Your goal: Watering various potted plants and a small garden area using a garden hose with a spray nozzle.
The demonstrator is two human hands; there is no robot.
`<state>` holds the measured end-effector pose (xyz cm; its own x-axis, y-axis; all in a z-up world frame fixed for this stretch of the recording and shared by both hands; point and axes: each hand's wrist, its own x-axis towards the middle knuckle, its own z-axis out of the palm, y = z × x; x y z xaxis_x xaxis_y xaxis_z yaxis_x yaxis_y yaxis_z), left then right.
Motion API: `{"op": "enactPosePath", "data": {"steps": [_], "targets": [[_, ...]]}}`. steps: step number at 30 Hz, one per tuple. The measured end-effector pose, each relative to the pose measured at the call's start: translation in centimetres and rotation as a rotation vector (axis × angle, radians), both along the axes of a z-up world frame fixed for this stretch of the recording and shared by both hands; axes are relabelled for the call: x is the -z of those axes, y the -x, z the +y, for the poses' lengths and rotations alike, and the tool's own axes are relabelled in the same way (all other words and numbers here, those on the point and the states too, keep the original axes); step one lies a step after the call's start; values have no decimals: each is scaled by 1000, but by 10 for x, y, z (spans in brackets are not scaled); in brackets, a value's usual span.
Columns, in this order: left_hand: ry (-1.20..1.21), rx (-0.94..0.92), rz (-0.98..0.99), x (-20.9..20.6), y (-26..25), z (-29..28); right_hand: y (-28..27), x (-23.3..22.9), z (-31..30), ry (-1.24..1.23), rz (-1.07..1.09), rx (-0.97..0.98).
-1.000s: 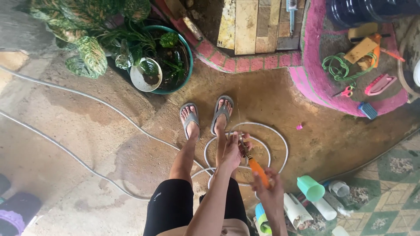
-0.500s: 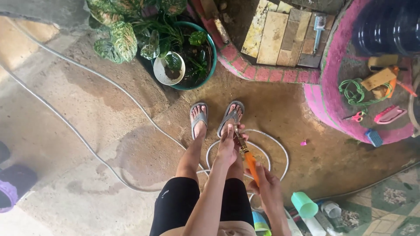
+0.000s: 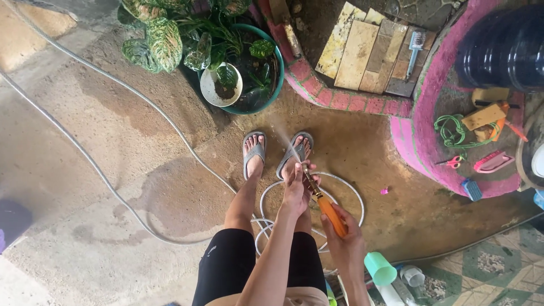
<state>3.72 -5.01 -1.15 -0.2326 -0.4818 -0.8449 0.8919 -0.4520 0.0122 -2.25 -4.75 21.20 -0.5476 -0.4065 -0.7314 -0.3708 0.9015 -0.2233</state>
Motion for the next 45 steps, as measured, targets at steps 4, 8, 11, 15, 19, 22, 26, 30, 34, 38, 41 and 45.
{"op": "enactPosePath", "data": {"steps": [4,8,11,15,19,22,26,30,34,38,41,45], "targets": [[-66,29,13,-4,8,-5,8,10,2,-42,-38,108],[-112,30,-10,-23,2,-7,12,7,2,-12,-122,115],[-34,31,-53,-42,-6,-13,13,-1,-3,35,-153,154],[128,78,-140,-70,-27,-41,1,-23,-24,46,-211,203],[220,81,-135,-87,-36,-57,-5,-35,-38,157,-151,160],[188,125,-84,-87,-46,-69,-10,-38,-44,268,-191,68],[-40,89,-107,-103,-71,-90,-2,-37,-41,350,-189,26],[-172,-57,-207,-98,-103,-115,0,-53,-59,194,-172,140],[-91,16,-269,-106,-121,-139,21,-54,-57,303,-157,69],[-21,120,-304,-100,-131,-132,39,-52,-82,319,-18,202],[-96,192,-320,-107,-133,-118,46,-57,-96,406,-38,235],[-160,283,-347,-123,-144,-103,52,-69,-105,396,23,210]]}}
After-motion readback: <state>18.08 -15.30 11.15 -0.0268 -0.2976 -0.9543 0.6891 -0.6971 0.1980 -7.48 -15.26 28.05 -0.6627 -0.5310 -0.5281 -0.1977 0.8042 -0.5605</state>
